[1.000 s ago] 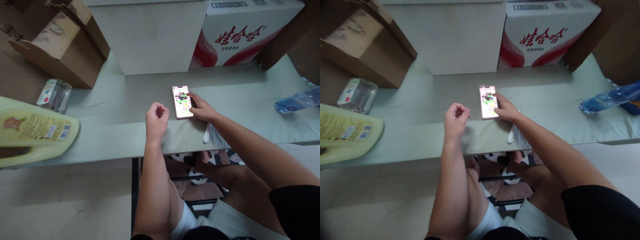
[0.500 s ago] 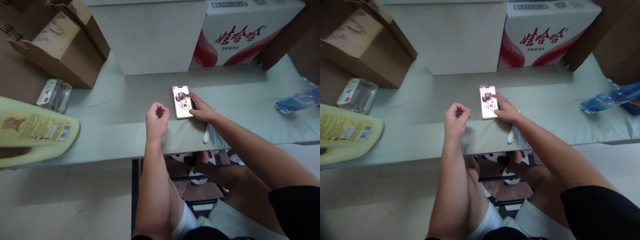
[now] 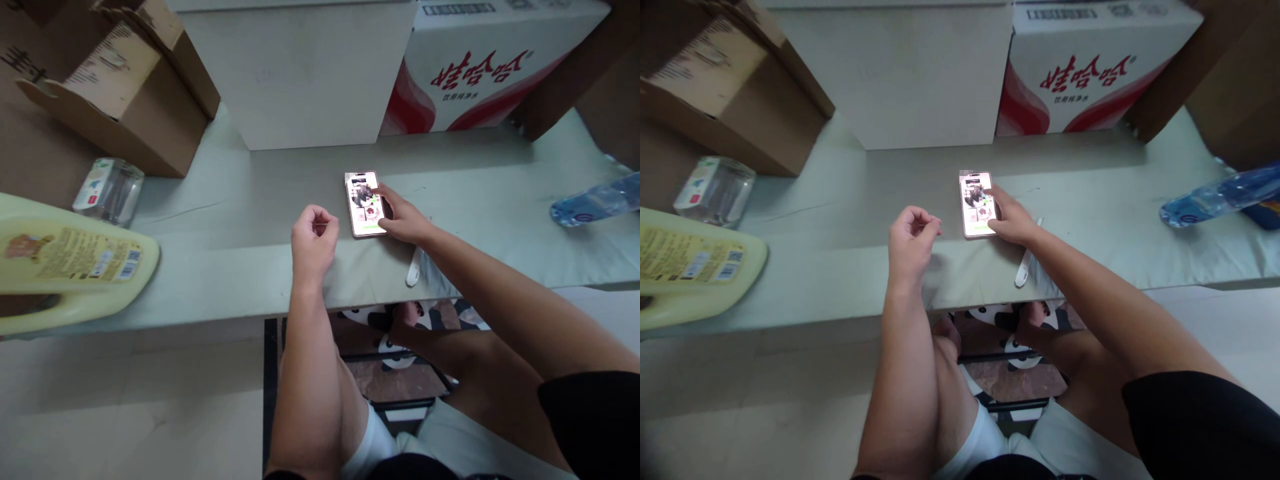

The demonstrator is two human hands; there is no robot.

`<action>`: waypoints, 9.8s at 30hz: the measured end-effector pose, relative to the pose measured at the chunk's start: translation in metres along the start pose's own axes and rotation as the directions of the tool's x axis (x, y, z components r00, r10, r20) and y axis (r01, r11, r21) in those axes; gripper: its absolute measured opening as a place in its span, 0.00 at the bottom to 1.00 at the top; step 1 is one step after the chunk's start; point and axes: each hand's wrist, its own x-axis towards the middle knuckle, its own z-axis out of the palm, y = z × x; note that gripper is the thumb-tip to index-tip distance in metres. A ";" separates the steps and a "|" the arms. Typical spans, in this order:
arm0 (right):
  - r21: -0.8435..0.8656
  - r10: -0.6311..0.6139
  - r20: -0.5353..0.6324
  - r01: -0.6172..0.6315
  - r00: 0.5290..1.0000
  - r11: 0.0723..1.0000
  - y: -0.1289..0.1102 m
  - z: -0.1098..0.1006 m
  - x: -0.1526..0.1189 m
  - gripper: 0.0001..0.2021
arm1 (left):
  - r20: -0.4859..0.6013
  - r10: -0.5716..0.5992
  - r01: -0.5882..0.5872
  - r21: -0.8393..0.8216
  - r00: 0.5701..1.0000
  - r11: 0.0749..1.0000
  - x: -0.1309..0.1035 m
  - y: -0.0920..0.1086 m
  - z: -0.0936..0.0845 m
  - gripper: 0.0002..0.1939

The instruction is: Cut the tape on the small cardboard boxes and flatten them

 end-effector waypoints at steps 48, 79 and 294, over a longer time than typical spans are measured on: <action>-0.105 -0.069 -0.014 0.068 0.997 0.992 0.007 0.006 0.004 0.34 | -0.004 0.015 -0.015 0.002 1.000 1.000 0.001 -0.004 -0.001 0.07; -0.107 -0.020 -0.012 0.019 1.000 0.994 0.001 0.006 0.001 0.36 | -0.001 0.027 -0.027 0.000 1.000 1.000 0.001 -0.002 -0.001 0.07; 0.648 0.049 -0.305 0.169 0.951 0.743 0.007 -0.007 -0.158 0.28 | -0.417 0.011 0.057 0.152 0.909 0.987 -0.105 0.019 -0.016 0.22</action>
